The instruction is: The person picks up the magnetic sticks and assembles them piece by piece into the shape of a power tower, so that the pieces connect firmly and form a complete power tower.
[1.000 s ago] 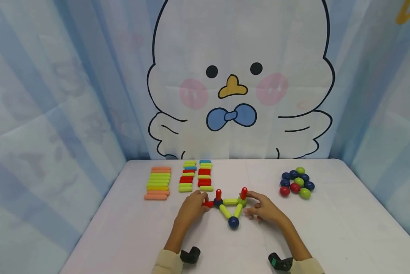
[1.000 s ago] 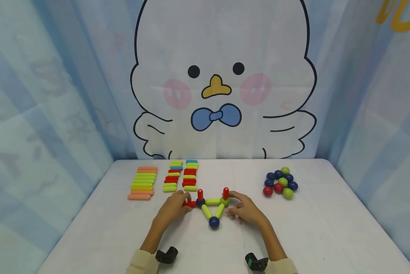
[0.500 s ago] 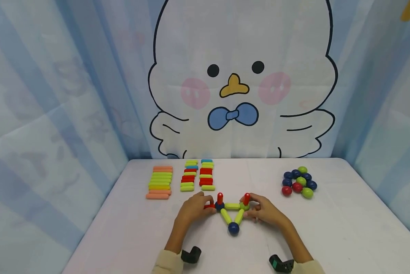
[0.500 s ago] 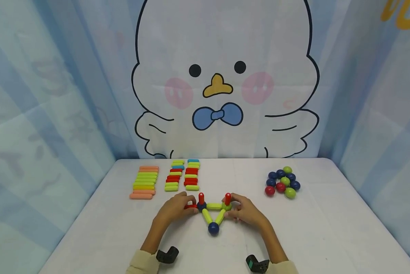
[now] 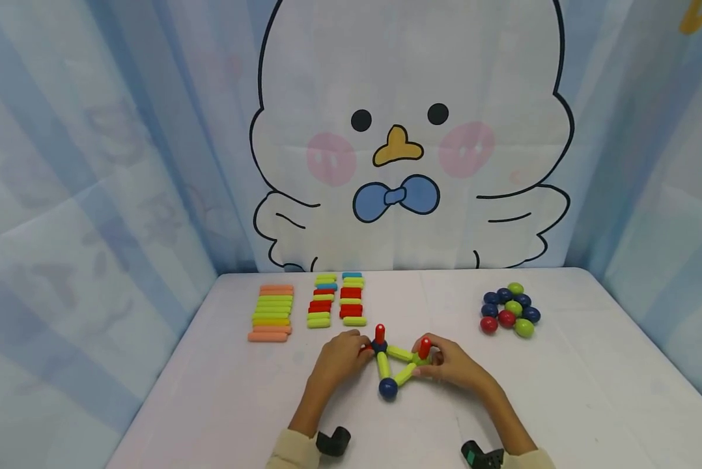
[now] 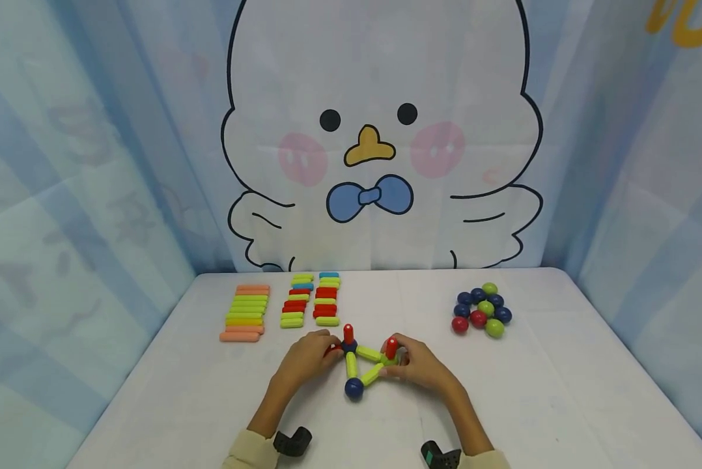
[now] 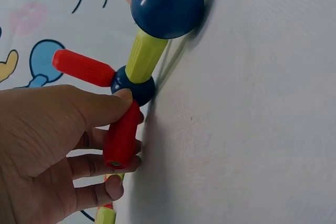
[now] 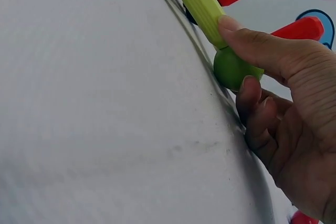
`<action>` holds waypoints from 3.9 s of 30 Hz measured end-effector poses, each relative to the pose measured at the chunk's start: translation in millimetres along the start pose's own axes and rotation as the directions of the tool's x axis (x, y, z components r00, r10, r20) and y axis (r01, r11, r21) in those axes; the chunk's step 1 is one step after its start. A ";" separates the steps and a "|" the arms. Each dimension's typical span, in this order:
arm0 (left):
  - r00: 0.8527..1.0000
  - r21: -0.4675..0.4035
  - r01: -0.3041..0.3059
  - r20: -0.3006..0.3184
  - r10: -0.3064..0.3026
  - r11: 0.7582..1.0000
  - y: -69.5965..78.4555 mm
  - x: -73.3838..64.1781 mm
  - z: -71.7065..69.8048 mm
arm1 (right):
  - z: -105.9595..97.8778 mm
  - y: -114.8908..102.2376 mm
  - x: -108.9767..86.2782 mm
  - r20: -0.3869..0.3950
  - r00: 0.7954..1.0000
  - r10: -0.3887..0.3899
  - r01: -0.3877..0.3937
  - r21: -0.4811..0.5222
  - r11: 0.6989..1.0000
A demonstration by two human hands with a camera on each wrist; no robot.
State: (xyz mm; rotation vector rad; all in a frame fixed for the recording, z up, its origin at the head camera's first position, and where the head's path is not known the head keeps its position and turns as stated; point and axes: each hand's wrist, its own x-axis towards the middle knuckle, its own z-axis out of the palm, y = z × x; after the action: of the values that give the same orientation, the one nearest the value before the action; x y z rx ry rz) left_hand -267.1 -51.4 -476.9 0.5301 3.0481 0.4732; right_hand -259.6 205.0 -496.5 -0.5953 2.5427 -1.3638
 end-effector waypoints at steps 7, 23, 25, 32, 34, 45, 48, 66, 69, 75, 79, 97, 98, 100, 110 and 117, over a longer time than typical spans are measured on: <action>0.999 -0.078 0.023 -0.028 -0.025 0.997 -4.8 1.7 1.1 | 2.2 -4.5 -1.3 -0.029 0.999 0.043 -0.044 -0.062 0.997; 0.987 -0.568 -0.155 -0.115 0.109 0.809 -1.8 -5.3 -23.4 | 6.3 -5.8 0.4 -0.104 0.992 0.071 -0.083 -0.117 0.990; 0.985 -0.572 -0.172 -0.095 0.143 0.802 -1.7 -5.7 -21.8 | 6.6 -6.2 0.4 -0.100 0.993 0.062 -0.074 -0.116 0.990; 0.967 -0.579 -0.235 -0.056 0.249 0.781 -6.3 -6.9 -19.8 | 7.7 -6.9 -1.0 -0.100 0.994 0.045 -0.056 -0.117 0.992; 0.965 -0.589 -0.237 -0.052 0.257 0.773 -6.8 -6.9 -19.5 | 7.9 -6.6 -0.6 -0.103 0.993 0.051 -0.064 -0.126 0.990; 0.971 -0.599 -0.183 0.016 0.240 0.779 -13.1 -4.7 -14.1 | 7.7 -8.2 -0.3 -0.107 0.992 0.066 -0.080 -0.134 0.988; 0.975 -0.563 -0.108 0.103 0.199 0.819 -14.4 -4.0 -12.5 | 5.3 -8.5 -1.6 -0.081 0.995 0.061 -0.071 -0.125 0.990; 0.959 -0.488 -0.030 0.233 0.163 0.872 -9.9 -1.5 -7.1 | -42.9 10.2 -20.4 -0.663 0.745 -0.073 -0.289 -0.420 0.860; 0.959 -0.491 -0.026 0.235 0.161 0.871 -10.6 -1.4 -5.9 | -42.9 15.9 -23.0 -0.678 0.732 -0.068 -0.356 -0.465 0.810; 0.965 -0.509 -0.028 0.212 0.157 0.860 -13.0 -1.5 -3.8 | -43.5 23.2 -22.6 -0.677 0.736 0.002 -0.428 -0.463 0.776; 0.963 -0.520 -0.027 0.216 0.162 0.854 -14.7 -1.9 -1.4 | -43.8 25.5 -23.2 -0.650 0.758 0.047 -0.446 -0.465 0.765; 0.952 -0.512 -0.048 0.235 0.194 0.857 -13.6 -1.5 -5.5 | -41.4 -30.4 12.9 -0.377 0.926 0.030 -0.034 -0.004 0.999; 0.951 -0.514 -0.048 0.239 0.197 0.856 -13.0 -1.4 -5.3 | -39.7 -34.9 16.3 -0.360 0.933 0.019 -0.016 0.013 1.000; 0.949 -0.520 -0.041 0.247 0.197 0.853 -12.4 -1.3 -4.2 | -35.7 -41.2 21.7 -0.334 0.943 0.002 0.010 0.034 0.999; 0.947 -0.538 -0.033 0.253 0.199 0.843 -13.6 -0.7 -0.9 | -17.0 -54.7 39.2 -0.265 0.963 -0.040 0.045 0.015 0.999; 0.939 -0.526 -0.078 0.246 0.239 0.847 -14.6 -0.4 -0.3 | -15.1 -51.1 38.0 -0.253 0.966 -0.059 0.069 0.031 0.997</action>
State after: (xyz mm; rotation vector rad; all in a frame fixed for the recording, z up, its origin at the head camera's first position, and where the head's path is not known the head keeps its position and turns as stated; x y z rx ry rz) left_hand -271.6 -64.7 -480.9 0.7422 2.4474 1.0557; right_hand -286.0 174.5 -445.0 -0.5309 2.7050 -1.6018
